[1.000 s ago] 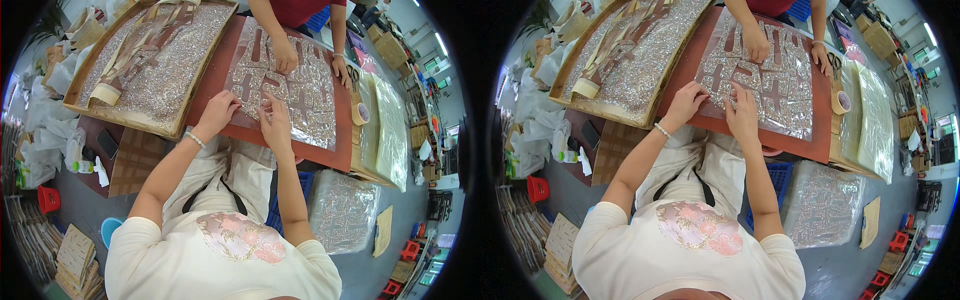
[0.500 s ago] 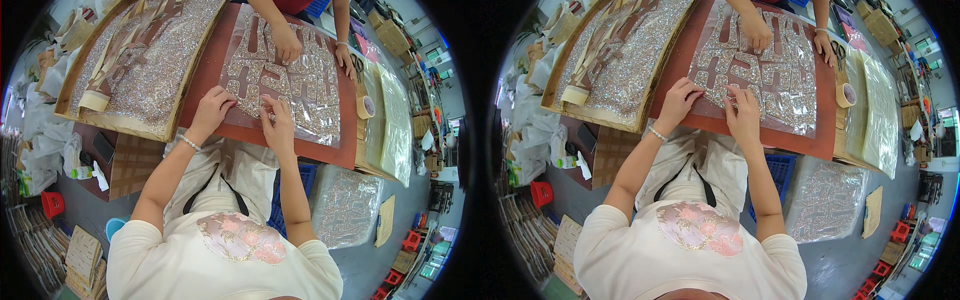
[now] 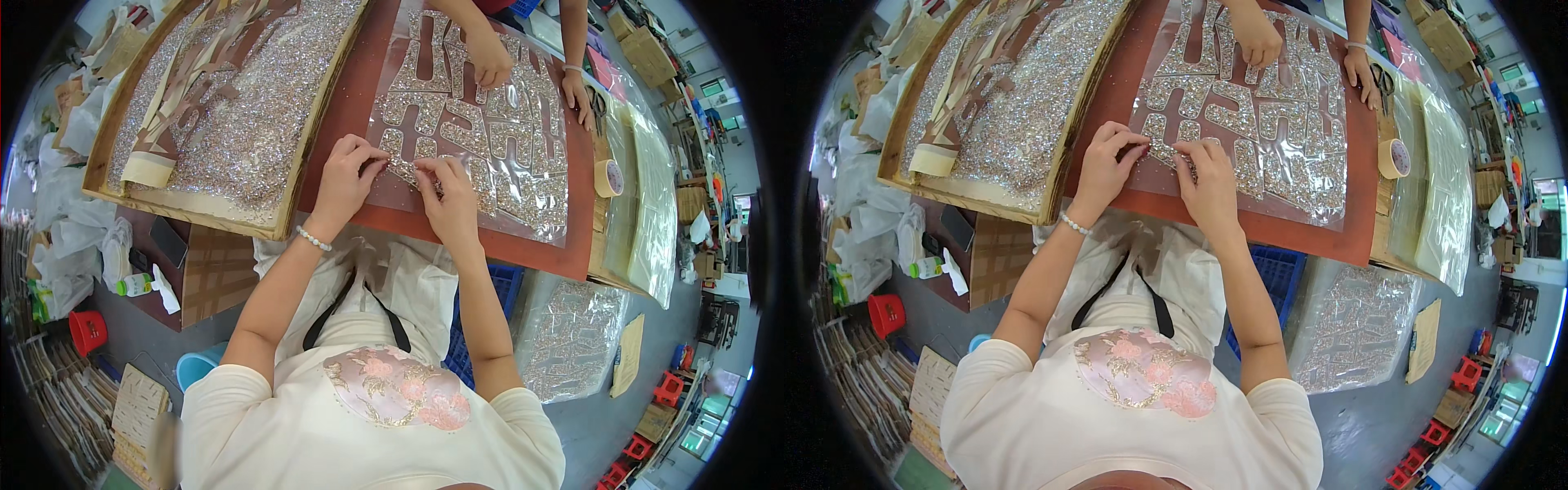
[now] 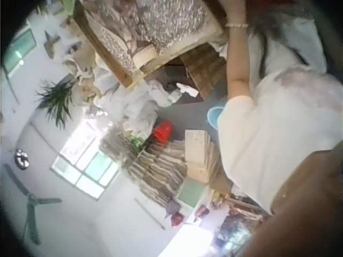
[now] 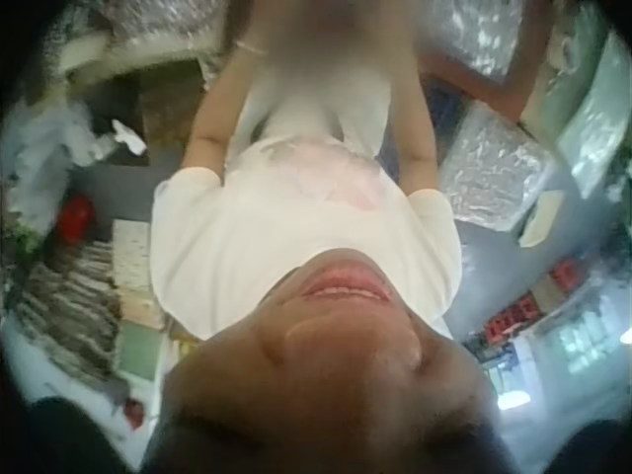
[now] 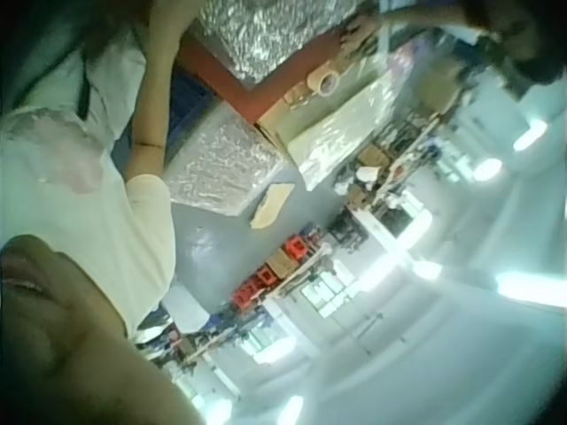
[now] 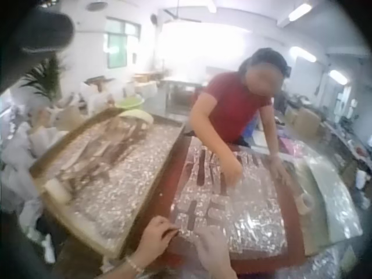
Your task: The recorder is applying a glittery sheet to a frame and then peeling away the excess to leave specific patterned shapes.
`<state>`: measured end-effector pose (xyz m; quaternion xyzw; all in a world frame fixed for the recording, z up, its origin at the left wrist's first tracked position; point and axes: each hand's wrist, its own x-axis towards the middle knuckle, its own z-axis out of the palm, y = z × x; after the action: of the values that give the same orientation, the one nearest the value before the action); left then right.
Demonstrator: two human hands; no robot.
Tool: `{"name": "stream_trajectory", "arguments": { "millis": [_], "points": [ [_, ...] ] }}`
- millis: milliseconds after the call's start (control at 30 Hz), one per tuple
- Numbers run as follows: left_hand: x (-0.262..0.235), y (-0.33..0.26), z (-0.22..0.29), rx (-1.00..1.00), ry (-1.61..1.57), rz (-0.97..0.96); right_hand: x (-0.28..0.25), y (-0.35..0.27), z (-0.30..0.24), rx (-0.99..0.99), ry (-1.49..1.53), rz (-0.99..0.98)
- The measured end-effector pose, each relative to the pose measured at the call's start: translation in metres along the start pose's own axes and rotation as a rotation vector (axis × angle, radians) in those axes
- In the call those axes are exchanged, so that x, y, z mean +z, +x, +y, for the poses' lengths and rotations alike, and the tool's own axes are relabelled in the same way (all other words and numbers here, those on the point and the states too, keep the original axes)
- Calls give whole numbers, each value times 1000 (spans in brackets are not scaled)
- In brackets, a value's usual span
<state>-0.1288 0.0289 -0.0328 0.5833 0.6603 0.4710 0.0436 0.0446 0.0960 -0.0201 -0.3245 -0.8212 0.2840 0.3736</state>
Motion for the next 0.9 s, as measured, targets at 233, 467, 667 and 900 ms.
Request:
{"name": "stream_trajectory", "arguments": {
  "millis": [233,467,667,900],
  "points": [
    [-10,-3,-24,5,-18,65,41,11,-7,-36,-76,-16],
    [-22,-1,-28,-179,-217,38,57,31,-15,-66,-144,-101],
    [-35,5,-30,-232,-259,49,67,52,-7,105,-11,-188],
    [-30,4,-34,-123,-190,61,60,54,-2,149,16,-243]
  ]
}}
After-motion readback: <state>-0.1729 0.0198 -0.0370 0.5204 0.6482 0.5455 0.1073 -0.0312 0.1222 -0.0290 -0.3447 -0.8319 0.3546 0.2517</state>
